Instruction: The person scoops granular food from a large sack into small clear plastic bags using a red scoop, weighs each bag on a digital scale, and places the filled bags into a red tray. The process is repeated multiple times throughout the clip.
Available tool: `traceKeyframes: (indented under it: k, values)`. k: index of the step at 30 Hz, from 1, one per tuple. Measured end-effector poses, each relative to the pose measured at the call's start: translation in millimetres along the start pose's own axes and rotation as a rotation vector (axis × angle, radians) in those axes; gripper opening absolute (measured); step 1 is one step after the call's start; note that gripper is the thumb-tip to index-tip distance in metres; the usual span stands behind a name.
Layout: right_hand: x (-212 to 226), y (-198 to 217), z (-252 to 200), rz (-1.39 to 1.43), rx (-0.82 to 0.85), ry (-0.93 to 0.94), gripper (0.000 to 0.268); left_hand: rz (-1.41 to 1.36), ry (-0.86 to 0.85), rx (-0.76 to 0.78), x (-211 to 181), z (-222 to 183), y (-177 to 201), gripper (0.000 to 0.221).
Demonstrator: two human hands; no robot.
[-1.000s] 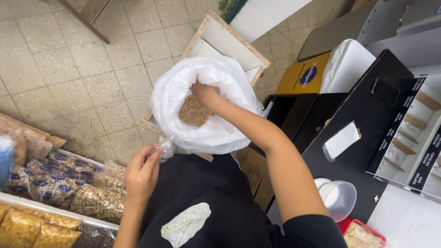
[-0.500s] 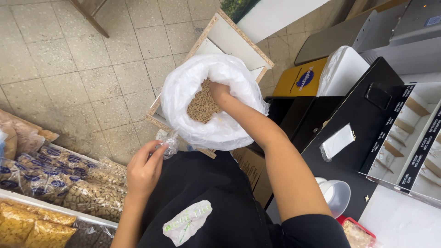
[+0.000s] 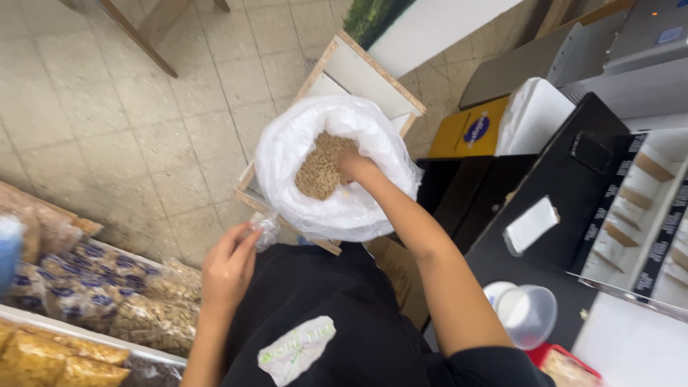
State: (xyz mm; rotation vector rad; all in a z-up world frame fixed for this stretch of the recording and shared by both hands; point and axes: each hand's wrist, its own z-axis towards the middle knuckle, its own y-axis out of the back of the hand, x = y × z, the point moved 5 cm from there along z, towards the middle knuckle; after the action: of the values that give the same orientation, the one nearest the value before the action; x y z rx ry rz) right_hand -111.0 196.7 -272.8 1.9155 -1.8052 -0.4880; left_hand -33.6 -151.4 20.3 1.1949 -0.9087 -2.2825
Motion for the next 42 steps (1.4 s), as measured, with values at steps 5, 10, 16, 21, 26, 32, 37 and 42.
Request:
traceKeyframes:
  k: [5, 10, 16, 21, 26, 32, 37, 42]
  values:
    - [-12.7, -10.8, -10.6, 0.373, -0.044, -0.159, 0.053, -0.020, 0.037, 0.014, -2.7, 7.9, -8.3, 0.021]
    - [12.0, 10.4, -59.4, 0.301, -0.177, -0.087, 0.034, -0.024, 0.005, 0.031, -8.2, 8.4, -16.0, 0.020]
    - [33.3, 4.1, -59.6, 0.364, -0.253, -0.014, 0.030, -0.042, 0.064, -0.029, -20.3, 17.2, -12.2, 0.019]
    - [46.5, 7.4, -38.9, 0.391, -0.300, 0.069, 0.029, 0.013, 0.055, -0.047, -26.6, 18.2, -15.3, 0.021]
    - [50.7, 1.0, -48.4, 0.596, -0.341, 0.113, 0.031, 0.017, 0.046, -0.024, -35.7, 22.1, -20.8, 0.014]
    - [45.2, 9.1, -65.9, 0.813, -0.359, 0.191, 0.029, -0.021, 0.060, -0.034, -44.9, 32.8, -19.8, 0.013]
    - [25.1, 13.3, -67.4, 0.930, -0.421, 0.268, 0.027, -0.042, 0.101, 0.001, -44.1, 41.1, -20.0, 0.016]
    - [9.4, 32.7, -136.0, 1.177, -0.543, 0.317, 0.021, -0.154, 0.141, 0.009, -55.3, 74.3, -21.0, 0.017]
